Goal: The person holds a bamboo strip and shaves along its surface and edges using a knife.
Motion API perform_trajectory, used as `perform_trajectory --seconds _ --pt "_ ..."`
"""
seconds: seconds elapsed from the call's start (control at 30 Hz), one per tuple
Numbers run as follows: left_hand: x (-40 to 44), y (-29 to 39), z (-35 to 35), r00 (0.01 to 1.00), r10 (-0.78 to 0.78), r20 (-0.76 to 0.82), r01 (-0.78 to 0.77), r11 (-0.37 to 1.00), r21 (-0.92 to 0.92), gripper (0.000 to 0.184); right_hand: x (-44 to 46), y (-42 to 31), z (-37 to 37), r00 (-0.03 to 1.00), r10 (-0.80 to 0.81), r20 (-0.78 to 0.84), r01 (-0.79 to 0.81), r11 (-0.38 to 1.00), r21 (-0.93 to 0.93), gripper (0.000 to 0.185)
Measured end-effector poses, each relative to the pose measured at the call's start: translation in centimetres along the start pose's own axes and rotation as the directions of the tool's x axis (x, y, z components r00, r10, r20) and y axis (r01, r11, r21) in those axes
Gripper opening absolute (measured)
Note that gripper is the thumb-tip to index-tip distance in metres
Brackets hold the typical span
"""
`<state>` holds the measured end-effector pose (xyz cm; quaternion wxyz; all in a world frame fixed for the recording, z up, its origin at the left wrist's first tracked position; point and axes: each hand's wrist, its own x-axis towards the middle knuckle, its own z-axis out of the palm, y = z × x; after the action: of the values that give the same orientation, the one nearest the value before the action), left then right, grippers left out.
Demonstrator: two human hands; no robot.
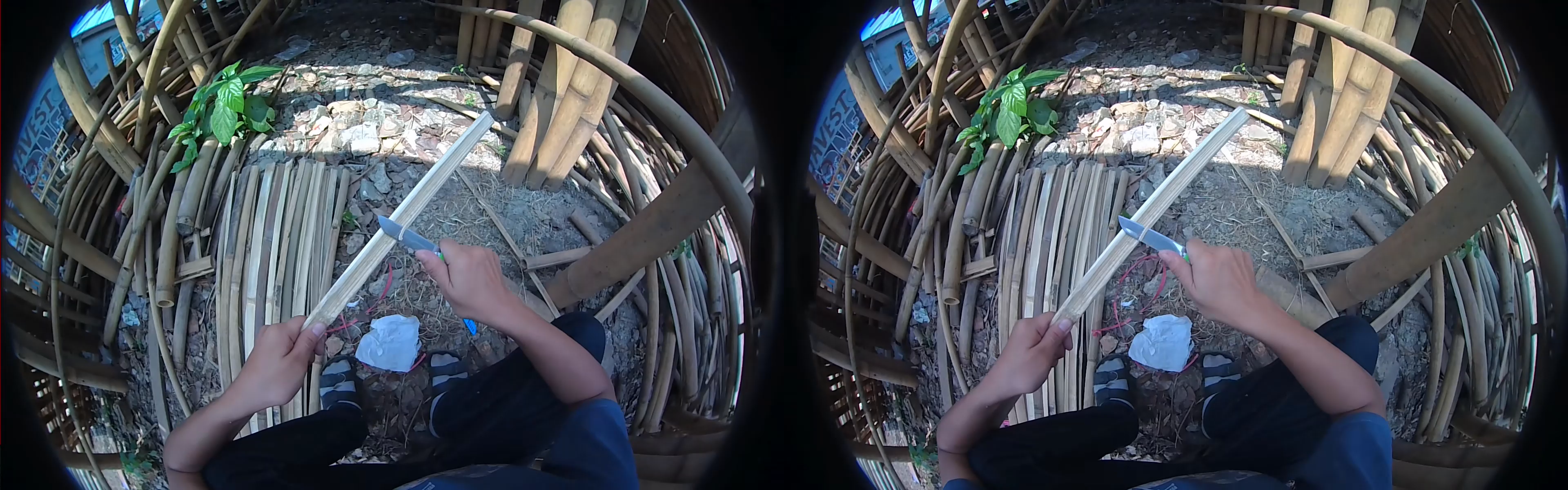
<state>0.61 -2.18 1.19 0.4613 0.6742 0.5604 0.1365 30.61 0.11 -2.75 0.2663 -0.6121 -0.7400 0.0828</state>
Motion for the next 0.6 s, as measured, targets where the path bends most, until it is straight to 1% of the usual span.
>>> perform_trajectory --seconds 0.07,0.13,0.17,0.23,0.3,0.33,0.4,0.43,0.53,0.6 --pt "0.0 0.0 0.1 1.0 0.006 0.002 -0.006 1.0 -0.002 0.042 0.2 0.3 -0.3 1.0 0.02 0.017 -0.02 1.0 -0.015 0.055" --pt "-0.2 0.4 0.0 0.999 -0.037 0.009 0.038 0.998 -0.042 0.041 0.8 1.1 -0.6 0.994 0.091 -0.054 -0.093 0.995 -0.03 0.057" --pt "-0.3 0.2 0.1 0.999 -0.033 0.01 0.033 0.999 -0.04 0.041 1.3 1.8 -1.2 0.994 0.093 -0.059 -0.095 0.995 -0.031 0.057" --pt "-0.6 -0.4 0.2 0.999 -0.046 0.024 0.047 0.998 -0.045 0.04 2.2 3.9 -3.2 0.959 0.26 -0.114 -0.262 0.965 -0.002 0.059" --pt "-0.7 -0.4 0.3 0.998 -0.052 0.042 0.055 0.997 -0.061 0.04 2.8 6.1 -3.6 0.93 0.332 -0.158 -0.335 0.942 0.009 0.059" --pt "-0.6 -0.4 0.3 0.996 -0.068 0.057 0.072 0.995 -0.07 0.041 3.4 7.4 -4.2 0.926 0.339 -0.164 -0.343 0.939 0.004 0.059" --pt "-0.6 -1.0 0.6 0.995 -0.082 0.064 0.086 0.994 -0.064 0.041 4.1 9.3 -5.1 0.876 0.417 -0.243 -0.434 0.901 -0.019 0.061" --pt "-0.4 -1.1 0.6 0.993 -0.099 0.057 0.102 0.993 -0.065 0.042 4.0 9.4 -5.2 0.873 0.418 -0.251 -0.437 0.899 -0.021 0.061" --pt "-0.4 -0.9 0.5 0.993 -0.084 0.079 0.091 0.992 -0.086 0.042 4.0 9.3 -5.5 0.864 0.437 -0.249 -0.462 0.886 -0.046 0.063" --pt "-0.5 -0.9 0.5 0.992 -0.098 0.078 0.104 0.992 -0.075 0.041 3.9 8.9 -5.6 0.867 0.427 -0.258 -0.447 0.894 -0.022 0.065"
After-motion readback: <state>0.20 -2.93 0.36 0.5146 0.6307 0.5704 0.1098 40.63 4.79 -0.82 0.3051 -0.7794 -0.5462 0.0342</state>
